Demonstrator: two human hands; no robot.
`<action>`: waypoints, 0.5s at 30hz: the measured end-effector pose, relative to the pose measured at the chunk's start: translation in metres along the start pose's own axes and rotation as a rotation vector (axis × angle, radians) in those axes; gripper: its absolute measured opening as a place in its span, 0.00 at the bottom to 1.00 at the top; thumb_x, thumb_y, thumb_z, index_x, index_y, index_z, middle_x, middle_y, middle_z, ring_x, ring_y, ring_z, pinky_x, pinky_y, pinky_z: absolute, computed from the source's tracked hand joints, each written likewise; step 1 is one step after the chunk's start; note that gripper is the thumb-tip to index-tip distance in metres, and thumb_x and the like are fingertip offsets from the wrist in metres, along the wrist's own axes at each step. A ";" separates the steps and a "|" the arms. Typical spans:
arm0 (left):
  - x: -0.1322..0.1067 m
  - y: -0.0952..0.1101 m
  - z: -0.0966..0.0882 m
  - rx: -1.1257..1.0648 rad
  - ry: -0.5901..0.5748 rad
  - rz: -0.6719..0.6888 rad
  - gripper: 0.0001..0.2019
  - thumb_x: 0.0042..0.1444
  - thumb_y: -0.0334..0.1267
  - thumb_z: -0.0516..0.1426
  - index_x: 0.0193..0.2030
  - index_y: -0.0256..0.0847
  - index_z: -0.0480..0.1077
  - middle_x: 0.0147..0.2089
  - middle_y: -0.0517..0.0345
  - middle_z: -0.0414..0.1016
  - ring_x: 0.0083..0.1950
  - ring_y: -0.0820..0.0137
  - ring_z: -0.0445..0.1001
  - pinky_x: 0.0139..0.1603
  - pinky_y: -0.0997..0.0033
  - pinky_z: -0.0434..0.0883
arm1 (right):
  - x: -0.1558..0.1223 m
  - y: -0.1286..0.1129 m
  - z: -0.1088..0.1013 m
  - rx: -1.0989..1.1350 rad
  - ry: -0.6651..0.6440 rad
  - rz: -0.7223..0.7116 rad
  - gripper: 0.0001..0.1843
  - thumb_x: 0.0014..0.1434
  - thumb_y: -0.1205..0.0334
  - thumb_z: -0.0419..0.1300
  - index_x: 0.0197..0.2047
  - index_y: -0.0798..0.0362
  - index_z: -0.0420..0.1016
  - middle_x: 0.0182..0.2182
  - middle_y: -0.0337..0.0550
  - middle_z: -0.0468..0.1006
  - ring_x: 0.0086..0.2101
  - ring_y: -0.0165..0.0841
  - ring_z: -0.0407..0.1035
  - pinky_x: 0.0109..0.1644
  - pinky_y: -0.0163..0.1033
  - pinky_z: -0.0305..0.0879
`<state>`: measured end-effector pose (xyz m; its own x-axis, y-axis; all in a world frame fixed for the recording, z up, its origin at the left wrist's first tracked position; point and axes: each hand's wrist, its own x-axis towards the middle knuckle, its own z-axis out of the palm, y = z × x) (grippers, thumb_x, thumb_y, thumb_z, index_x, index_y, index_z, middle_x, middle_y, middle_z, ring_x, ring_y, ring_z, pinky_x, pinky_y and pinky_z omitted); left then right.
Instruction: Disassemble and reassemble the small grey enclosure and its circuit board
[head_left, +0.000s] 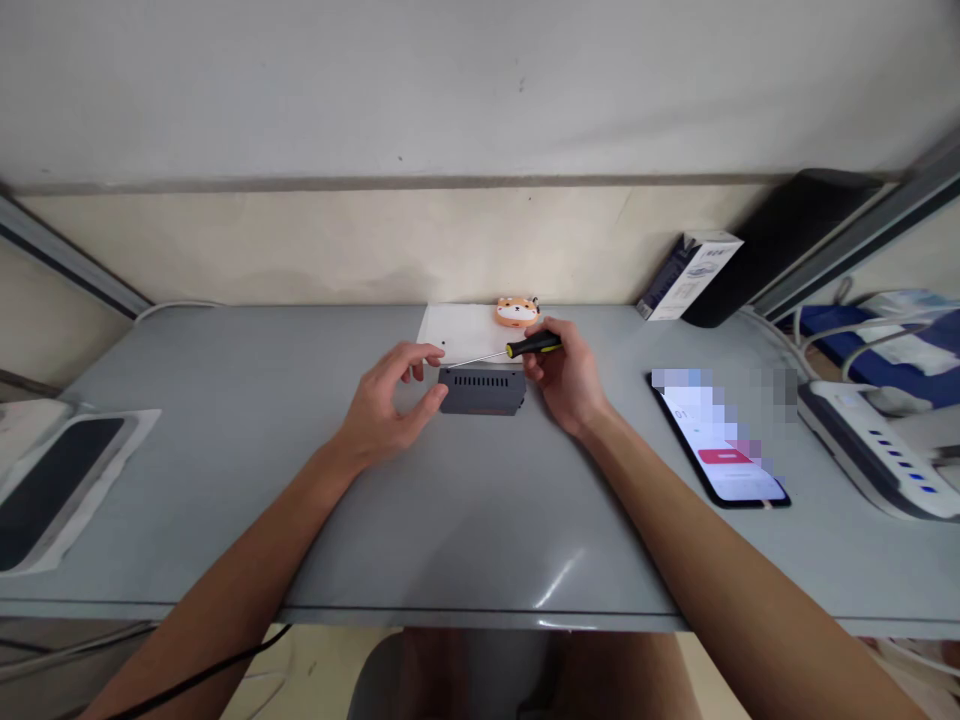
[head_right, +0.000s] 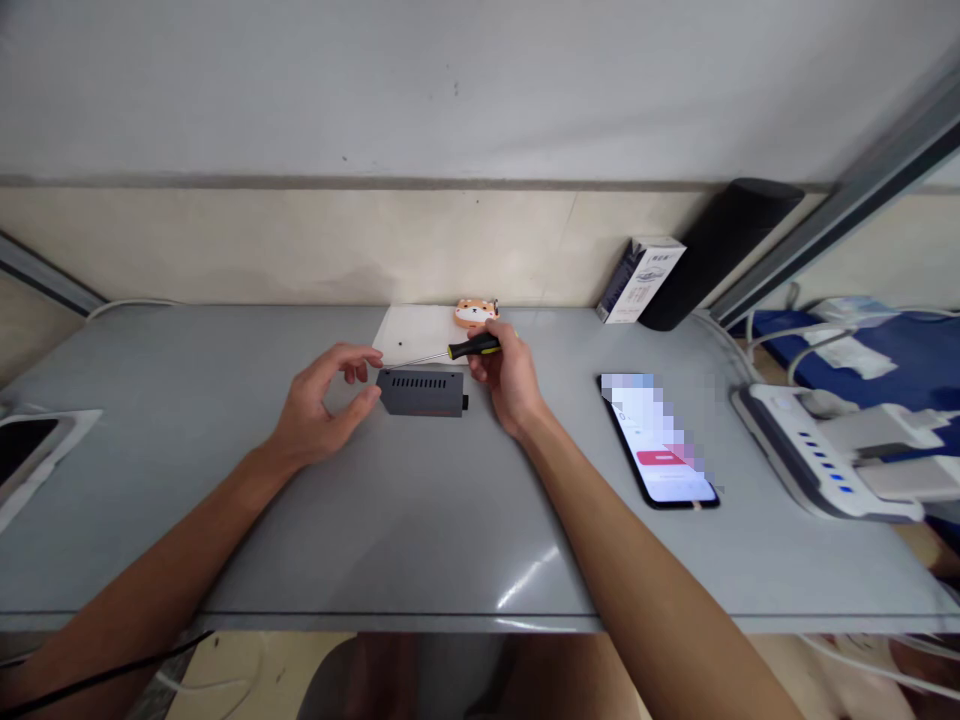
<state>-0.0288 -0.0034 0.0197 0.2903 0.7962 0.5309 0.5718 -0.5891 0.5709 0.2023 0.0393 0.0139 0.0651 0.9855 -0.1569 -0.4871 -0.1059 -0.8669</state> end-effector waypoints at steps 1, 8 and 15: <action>-0.001 0.000 0.000 0.011 0.000 0.010 0.12 0.64 0.42 0.58 0.53 0.45 0.72 0.47 0.54 0.80 0.40 0.67 0.74 0.46 0.63 0.75 | 0.000 0.000 0.000 0.000 0.004 0.002 0.13 0.51 0.50 0.63 0.27 0.51 0.73 0.18 0.35 0.67 0.20 0.25 0.59 0.22 0.32 0.50; -0.001 0.000 0.002 0.060 -0.004 0.033 0.10 0.64 0.44 0.59 0.49 0.45 0.72 0.43 0.54 0.79 0.40 0.65 0.75 0.48 0.61 0.75 | 0.002 0.001 0.000 -0.022 0.000 -0.017 0.13 0.49 0.50 0.63 0.26 0.51 0.74 0.18 0.35 0.67 0.20 0.25 0.59 0.21 0.33 0.51; 0.000 -0.002 0.002 0.100 0.001 0.105 0.07 0.65 0.42 0.59 0.47 0.45 0.73 0.42 0.54 0.81 0.40 0.66 0.77 0.48 0.61 0.76 | 0.001 -0.002 -0.002 -0.030 0.021 -0.039 0.13 0.49 0.50 0.63 0.26 0.52 0.75 0.19 0.36 0.68 0.20 0.24 0.59 0.22 0.33 0.52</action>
<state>-0.0286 -0.0022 0.0174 0.3515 0.7307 0.5853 0.6122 -0.6524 0.4467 0.2053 0.0400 0.0150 0.1021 0.9859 -0.1325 -0.4576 -0.0717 -0.8862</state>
